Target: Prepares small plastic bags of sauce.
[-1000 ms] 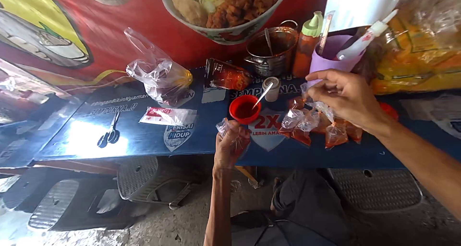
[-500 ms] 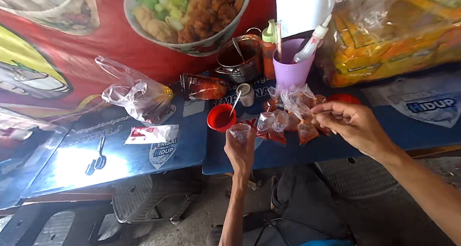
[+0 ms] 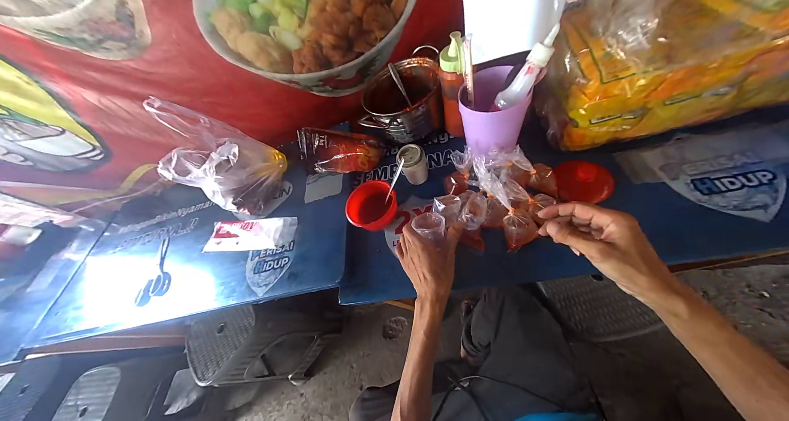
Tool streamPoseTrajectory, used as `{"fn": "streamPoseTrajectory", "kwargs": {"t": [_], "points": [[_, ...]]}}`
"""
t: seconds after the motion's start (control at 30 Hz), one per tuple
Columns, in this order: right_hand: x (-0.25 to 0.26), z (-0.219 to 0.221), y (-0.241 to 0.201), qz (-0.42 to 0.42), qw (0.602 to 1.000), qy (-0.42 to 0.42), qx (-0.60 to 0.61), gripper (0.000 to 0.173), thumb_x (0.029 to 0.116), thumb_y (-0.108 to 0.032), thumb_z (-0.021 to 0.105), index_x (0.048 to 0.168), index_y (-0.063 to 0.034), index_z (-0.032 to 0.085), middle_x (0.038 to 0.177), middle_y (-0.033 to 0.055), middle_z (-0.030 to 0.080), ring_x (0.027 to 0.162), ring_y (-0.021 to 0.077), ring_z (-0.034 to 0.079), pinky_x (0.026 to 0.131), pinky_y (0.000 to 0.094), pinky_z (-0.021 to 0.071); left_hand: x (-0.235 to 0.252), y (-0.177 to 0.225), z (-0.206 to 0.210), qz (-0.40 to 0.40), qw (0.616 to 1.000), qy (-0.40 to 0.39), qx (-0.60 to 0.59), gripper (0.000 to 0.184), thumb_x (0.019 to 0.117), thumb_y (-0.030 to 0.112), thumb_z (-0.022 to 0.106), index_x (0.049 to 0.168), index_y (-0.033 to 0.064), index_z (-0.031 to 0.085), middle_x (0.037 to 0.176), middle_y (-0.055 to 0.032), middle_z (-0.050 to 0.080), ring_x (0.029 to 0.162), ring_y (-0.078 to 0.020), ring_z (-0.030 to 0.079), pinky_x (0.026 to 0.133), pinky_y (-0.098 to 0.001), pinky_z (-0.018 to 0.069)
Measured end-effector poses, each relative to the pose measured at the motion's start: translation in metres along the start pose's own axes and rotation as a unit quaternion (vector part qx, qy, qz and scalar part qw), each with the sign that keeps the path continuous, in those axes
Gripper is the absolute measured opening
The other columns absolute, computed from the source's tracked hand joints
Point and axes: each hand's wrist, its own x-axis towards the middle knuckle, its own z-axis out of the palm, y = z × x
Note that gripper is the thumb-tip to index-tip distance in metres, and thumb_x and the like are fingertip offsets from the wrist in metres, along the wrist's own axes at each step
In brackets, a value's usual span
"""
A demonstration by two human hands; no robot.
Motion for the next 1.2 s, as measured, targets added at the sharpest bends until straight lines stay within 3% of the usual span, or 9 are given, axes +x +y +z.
{"fn": "streamPoseTrajectory", "kwargs": {"t": [0.17, 0.3, 0.43, 0.57, 0.83, 1.2], "points": [[-0.001, 0.004, 0.001, 0.007, 1.000, 0.000, 0.006, 0.024, 0.0978, -0.019, 0.061, 0.117, -0.0069, 0.070, 0.098, -0.0016, 0.074, 0.081, 0.0023, 0.068, 0.068, 0.0167, 0.0543, -0.005, 0.013, -0.014, 0.034, 0.996, 0.034, 0.069, 0.071, 0.0887, 0.051, 0.073, 0.117, -0.0120, 0.060, 0.095, -0.0222, 0.071, 0.094, -0.0382, 0.070, 0.091, -0.0586, 0.0494], [-0.003, 0.005, 0.001, 0.009, 1.000, -0.001, 0.012, 0.023, 0.0978, -0.018, 0.061, 0.116, -0.0063, 0.070, 0.097, -0.0016, 0.074, 0.081, 0.0016, 0.068, 0.068, 0.0157, 0.0537, -0.008, 0.023, -0.011, 0.022, 0.997, 0.044, 0.064, 0.067, 0.0889, 0.049, 0.074, 0.117, -0.0106, 0.061, 0.094, -0.0207, 0.071, 0.092, -0.0376, 0.070, 0.090, -0.0574, 0.0496], [-0.007, 0.012, 0.003, 0.006, 1.000, -0.002, 0.014, 0.024, 0.0971, -0.017, 0.061, 0.116, -0.0058, 0.070, 0.096, -0.0019, 0.074, 0.081, 0.0021, 0.068, 0.068, 0.0160, 0.0546, -0.001, 0.019, 0.008, -0.012, 0.999, 0.022, 0.036, 0.071, 0.0904, 0.048, 0.072, 0.123, -0.0134, 0.057, 0.104, -0.0270, 0.069, 0.103, -0.0428, 0.067, 0.097, -0.0603, 0.0466], [-0.008, 0.013, 0.002, 0.006, 1.000, -0.008, 0.010, 0.024, 0.0973, -0.017, 0.060, 0.117, -0.0062, 0.070, 0.096, -0.0018, 0.074, 0.081, 0.0018, 0.068, 0.068, 0.0158, 0.0545, 0.014, 0.019, 0.014, 0.013, 0.998, 0.054, 0.019, 0.064, 0.0915, 0.044, 0.073, 0.117, -0.0130, 0.058, 0.101, -0.0273, 0.067, 0.100, -0.0440, 0.066, 0.093, -0.0586, 0.0481], [-0.009, 0.012, 0.009, 0.004, 1.000, -0.008, 0.016, 0.023, 0.0971, -0.016, 0.061, 0.116, -0.0061, 0.070, 0.095, -0.0017, 0.074, 0.081, 0.0022, 0.069, 0.068, 0.0159, 0.0551, 0.014, 0.001, 0.022, 0.062, 0.997, 0.048, -0.022, 0.081, 0.0857, 0.061, 0.070, 0.119, -0.0110, 0.058, 0.104, -0.0253, 0.065, 0.100, -0.0409, 0.065, 0.090, -0.0577, 0.0510], [-0.016, 0.015, 0.008, -0.011, 1.000, 0.006, 0.018, 0.026, 0.0968, -0.019, 0.061, 0.116, -0.0058, 0.070, 0.095, -0.0019, 0.074, 0.082, 0.0034, 0.069, 0.069, 0.0169, 0.0560, -0.003, -0.022, 0.002, 0.100, 0.993, 0.026, -0.059, 0.094, 0.0830, 0.068, 0.068, 0.131, -0.0128, 0.053, 0.119, -0.0263, 0.065, 0.110, -0.0377, 0.064, 0.095, -0.0520, 0.0529]]}}
